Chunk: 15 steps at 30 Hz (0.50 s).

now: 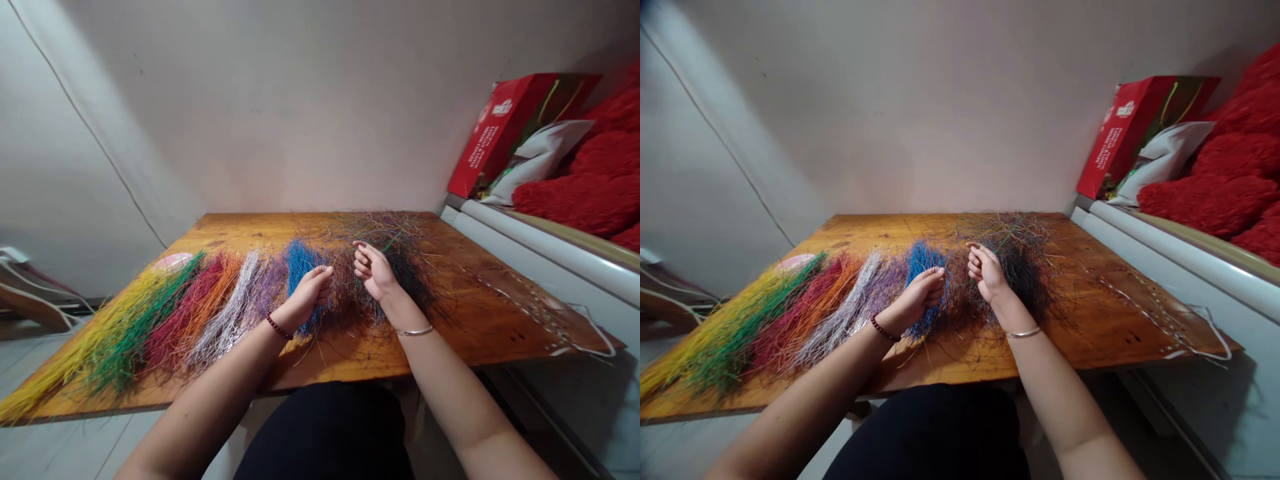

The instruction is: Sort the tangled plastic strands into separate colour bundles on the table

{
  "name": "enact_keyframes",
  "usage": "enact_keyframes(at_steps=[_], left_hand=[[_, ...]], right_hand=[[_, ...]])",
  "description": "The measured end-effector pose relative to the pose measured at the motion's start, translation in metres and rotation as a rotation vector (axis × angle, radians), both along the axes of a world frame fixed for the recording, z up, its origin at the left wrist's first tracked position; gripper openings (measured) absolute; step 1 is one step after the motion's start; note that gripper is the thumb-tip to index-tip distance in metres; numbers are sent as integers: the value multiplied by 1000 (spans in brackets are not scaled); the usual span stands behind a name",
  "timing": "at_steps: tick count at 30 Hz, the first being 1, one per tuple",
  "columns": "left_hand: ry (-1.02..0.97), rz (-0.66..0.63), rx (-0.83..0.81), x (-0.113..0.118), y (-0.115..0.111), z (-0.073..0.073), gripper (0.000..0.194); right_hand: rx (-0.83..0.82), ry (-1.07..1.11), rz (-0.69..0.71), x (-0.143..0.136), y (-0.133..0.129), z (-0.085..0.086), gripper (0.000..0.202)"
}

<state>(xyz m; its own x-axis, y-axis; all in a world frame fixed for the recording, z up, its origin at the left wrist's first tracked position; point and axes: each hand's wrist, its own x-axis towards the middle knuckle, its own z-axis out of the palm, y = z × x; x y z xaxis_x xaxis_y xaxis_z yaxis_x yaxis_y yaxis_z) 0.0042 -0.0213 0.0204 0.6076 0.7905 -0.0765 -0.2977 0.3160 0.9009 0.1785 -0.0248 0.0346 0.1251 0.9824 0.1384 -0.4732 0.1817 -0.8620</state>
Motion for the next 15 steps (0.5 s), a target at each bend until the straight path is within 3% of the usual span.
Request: enact_keyframes(at_steps=[5, 15], left_hand=[[11, -33, -7, 0, 0, 0, 38], [14, -46, -14, -1, 1, 1, 40]], right_hand=[[28, -111, 3, -5, -3, 2, 34], [28, -256, -111, -9, 0, -4, 37]])
